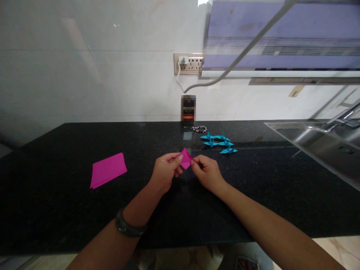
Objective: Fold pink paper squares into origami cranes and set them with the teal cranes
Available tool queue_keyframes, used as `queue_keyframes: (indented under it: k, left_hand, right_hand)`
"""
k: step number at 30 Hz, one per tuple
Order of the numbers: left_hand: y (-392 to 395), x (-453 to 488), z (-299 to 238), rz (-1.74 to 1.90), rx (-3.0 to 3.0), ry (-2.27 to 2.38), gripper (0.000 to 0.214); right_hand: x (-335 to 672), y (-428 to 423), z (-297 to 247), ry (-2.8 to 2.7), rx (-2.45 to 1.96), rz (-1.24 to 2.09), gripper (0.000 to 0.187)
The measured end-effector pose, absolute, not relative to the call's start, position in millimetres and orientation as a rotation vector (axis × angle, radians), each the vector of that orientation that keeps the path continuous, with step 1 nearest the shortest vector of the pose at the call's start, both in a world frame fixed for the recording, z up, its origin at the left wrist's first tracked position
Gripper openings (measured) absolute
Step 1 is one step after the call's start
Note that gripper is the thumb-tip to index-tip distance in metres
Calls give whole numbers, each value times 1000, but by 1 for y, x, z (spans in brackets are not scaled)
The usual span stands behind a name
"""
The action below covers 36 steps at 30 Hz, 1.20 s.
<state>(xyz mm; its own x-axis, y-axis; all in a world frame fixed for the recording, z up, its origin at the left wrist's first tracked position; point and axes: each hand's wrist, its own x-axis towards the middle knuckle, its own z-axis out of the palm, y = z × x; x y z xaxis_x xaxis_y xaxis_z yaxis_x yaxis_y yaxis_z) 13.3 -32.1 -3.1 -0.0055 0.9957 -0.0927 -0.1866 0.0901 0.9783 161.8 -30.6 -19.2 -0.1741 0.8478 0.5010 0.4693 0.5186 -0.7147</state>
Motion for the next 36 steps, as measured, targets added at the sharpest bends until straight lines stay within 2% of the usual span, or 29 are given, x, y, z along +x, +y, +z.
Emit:
queue_keyframes:
  k: [6,13,20,27,36]
  left_hand:
    - [-30,12,-2,1170,789,962,17]
    - [-29,11,-6,1155,911,954,20]
    - [-31,11,-5,1127,881,898,19]
    - [-31,10,-2,1097,740,916,9]
    - [-29,12,-1,1179,841,1016,19]
  right_hand:
    - [160,-31,-20,-1770,-1056,695,19]
    - [160,-31,-18,-1846,-1043,795,16]
    - [159,-24,-19,-1557,-1068,1153,16]
    - [161,-24,-18,-1571,-1052,1175,16]
    - [157,-24,-19,-1495,-1038,1172,14]
